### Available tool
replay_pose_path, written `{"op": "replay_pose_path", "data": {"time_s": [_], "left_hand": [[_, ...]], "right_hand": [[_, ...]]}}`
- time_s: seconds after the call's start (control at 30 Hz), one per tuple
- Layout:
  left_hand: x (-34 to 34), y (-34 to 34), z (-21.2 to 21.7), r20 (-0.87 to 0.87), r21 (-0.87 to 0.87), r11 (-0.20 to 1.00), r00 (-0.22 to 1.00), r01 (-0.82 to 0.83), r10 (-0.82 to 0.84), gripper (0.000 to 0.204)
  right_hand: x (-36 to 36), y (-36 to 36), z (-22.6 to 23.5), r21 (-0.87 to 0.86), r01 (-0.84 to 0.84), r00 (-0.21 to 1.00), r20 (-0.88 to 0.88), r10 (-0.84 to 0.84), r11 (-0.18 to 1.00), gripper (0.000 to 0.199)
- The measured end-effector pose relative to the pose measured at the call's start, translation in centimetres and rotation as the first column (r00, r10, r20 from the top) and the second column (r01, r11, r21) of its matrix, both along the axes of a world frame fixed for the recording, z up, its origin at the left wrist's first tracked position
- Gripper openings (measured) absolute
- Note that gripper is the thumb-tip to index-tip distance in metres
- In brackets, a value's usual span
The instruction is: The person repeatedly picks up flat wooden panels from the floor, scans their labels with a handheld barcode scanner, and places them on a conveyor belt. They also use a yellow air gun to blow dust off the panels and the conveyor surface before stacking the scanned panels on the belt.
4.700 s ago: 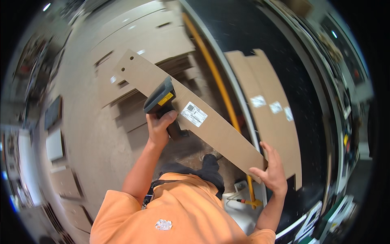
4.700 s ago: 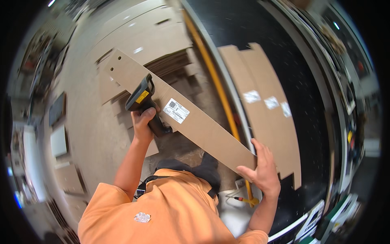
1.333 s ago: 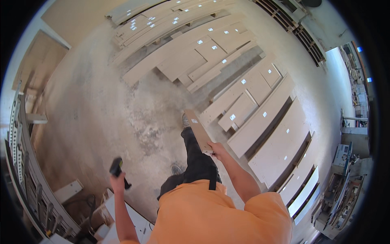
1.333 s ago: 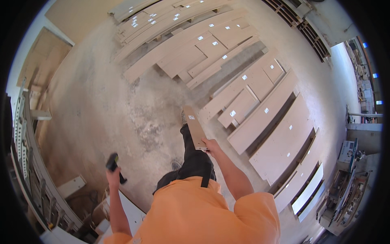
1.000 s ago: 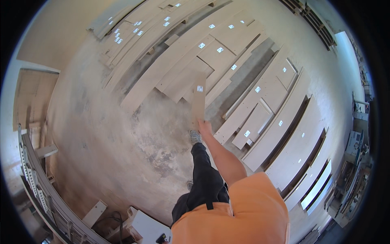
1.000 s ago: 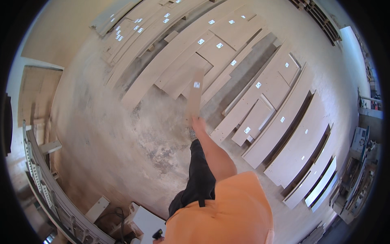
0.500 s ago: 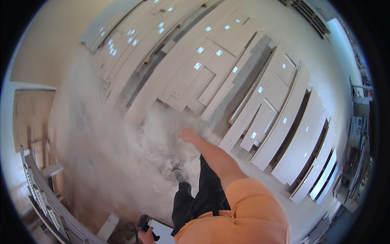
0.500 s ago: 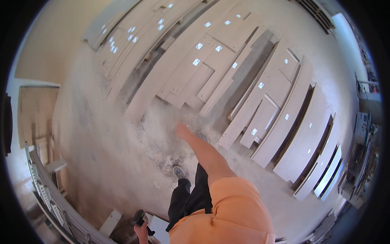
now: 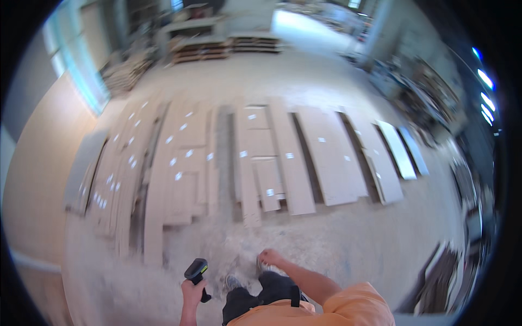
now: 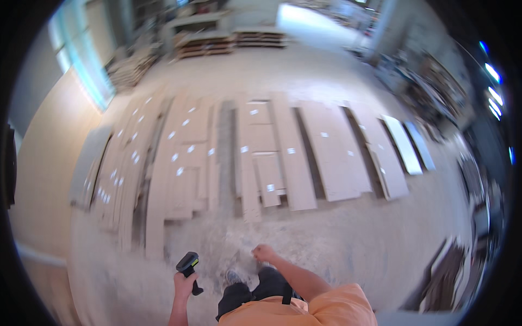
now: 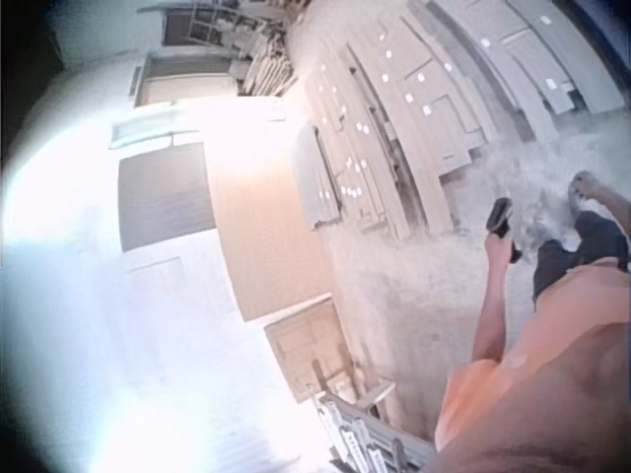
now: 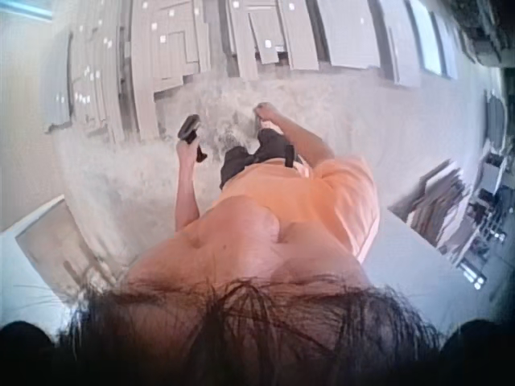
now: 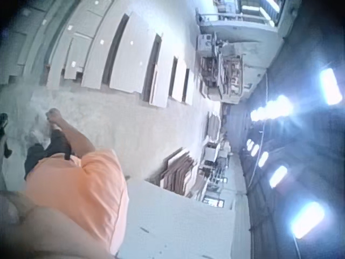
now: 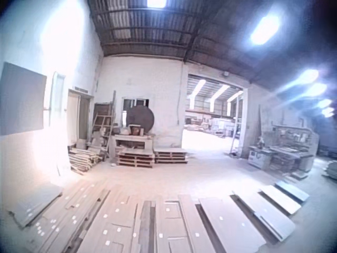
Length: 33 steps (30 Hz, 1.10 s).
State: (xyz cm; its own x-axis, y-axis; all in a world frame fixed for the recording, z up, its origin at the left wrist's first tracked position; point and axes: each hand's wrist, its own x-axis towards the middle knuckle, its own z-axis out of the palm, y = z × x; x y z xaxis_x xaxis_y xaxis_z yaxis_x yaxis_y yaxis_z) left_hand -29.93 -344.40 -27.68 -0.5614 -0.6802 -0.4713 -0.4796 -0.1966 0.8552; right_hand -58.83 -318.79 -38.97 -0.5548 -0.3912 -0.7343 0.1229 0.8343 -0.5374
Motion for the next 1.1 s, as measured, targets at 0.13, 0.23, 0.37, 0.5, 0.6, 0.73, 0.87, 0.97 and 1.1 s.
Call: {"op": "replay_pose_path", "data": {"time_s": [0.13, 0.23, 0.37, 0.5, 0.6, 0.73, 0.87, 0.97, 1.1], "left_hand": [[-12.2, 15.2, 12.5, -0.445, 0.095, 0.854, 0.789, 0.512, -0.424, 0.022], [-15.3, 30.4, 19.2, -0.683, 0.211, 0.418, 0.439, 0.884, -0.584, 0.024], [-15.2, 51.5, 23.6, -0.788, 0.181, -0.004, 0.142, 0.983, -0.599, 0.030], [-13.9, 70.4, 23.7, -0.729, 0.265, -0.218, 0.047, 0.939, -0.683, 0.047], [-13.7, 80.8, 23.6, -0.711, 0.222, -0.341, -0.088, 0.914, -0.697, 0.052], [-16.3, 91.3, 25.2, -0.733, 0.219, -0.441, -0.151, 0.870, -0.663, 0.045], [-21.0, 102.0, 25.9, -0.719, 0.241, -0.570, -0.250, 0.786, -0.648, 0.043], [-24.7, 109.7, 24.7, -0.708, 0.209, -0.716, -0.403, 0.666, -0.581, 0.035], [-32.3, 119.9, 23.5, -0.714, 0.015, -0.826, -0.572, 0.563, -0.403, 0.030]], "right_hand": [[6.3, 10.0, 8.9, -0.284, 0.148, 0.958, 0.280, -0.066, 0.947, 0.020], [12.0, 13.3, 14.9, -0.577, 0.353, 0.795, 0.600, 0.090, 0.736, 0.026], [12.5, 23.9, 22.5, -0.794, 0.279, 0.844, 0.471, 0.256, 0.540, 0.037], [11.1, 41.5, 26.9, -0.869, 0.239, 0.942, 0.315, 0.113, 0.433, 0.035], [11.3, 54.7, 27.8, -0.907, 0.255, 0.965, 0.258, -0.035, 0.335, 0.032], [9.6, 67.8, 28.6, -0.862, 0.411, 0.911, 0.394, -0.120, 0.298, 0.028], [4.0, 76.2, 29.8, -0.869, 0.428, 0.892, 0.363, -0.270, 0.247, 0.026], [-1.2, 82.5, 29.5, -0.877, 0.448, 0.870, 0.384, -0.308, 0.172, 0.025], [-8.1, 95.6, 29.0, -0.860, 0.432, 0.827, 0.258, -0.499, 0.271, 0.024]]}}
